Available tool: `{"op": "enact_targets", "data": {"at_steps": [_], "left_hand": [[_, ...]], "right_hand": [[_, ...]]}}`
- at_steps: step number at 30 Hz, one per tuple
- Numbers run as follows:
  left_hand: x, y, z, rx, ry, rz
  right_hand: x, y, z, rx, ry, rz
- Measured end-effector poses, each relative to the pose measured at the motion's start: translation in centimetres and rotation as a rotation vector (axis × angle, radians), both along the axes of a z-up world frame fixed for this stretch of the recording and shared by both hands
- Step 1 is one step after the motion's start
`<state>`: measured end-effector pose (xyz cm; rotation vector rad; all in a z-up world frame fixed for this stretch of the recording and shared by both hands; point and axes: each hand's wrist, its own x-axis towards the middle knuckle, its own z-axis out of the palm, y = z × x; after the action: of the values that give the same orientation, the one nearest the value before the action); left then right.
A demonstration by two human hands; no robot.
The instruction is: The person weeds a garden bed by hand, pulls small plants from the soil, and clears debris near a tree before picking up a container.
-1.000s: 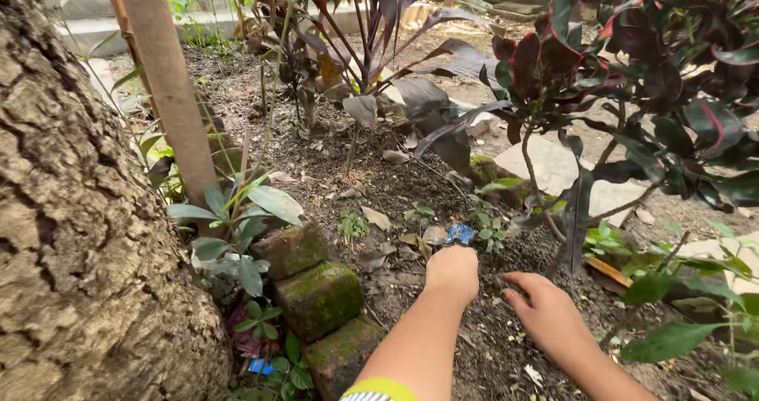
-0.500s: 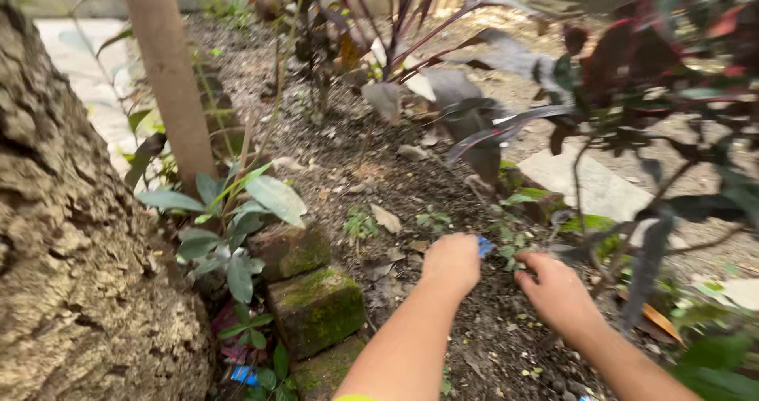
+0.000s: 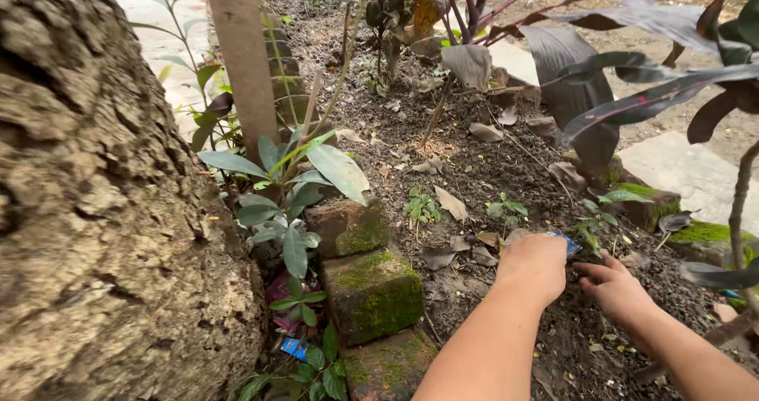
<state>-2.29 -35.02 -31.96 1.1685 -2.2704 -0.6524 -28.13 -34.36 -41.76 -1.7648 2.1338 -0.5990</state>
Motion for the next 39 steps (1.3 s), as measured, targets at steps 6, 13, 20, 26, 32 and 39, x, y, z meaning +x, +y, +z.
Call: {"op": "enact_targets", "data": {"at_steps": [6,13,20,26,32,39], "left_hand": [[-0.6,0.4,0.1,0.146,0.021,0.004],[-3.5,0.2,-1.8,0.451,0.118,-0.042],[-6.2,0.4,-4.2,0.559,0.159,-0.139],[-8.1,0.0,-6.1,0.606,0.225,-0.150],[-9.8,0.0,-7.8,0.638,0.363,-0.159],[-3.5,0.4,-1.0,0.405,0.418,0.290]], "right_hand": [[2.4,1.7,2.5,-0.003,-0.417,-0.317],[3.4,3.9,5.5,-0.123,-0.936,-0.488],[5.1,5.2,6.4,-0.150,-0.859,-0.572],[5.4,5.4,6.8,-0.138,-0.830,-0.586],[6.8,5.5,8.3,-0.219,-0.878,-0.575],[9.1,0.7,11.4,-0.208,-0.739,-0.306]]}}
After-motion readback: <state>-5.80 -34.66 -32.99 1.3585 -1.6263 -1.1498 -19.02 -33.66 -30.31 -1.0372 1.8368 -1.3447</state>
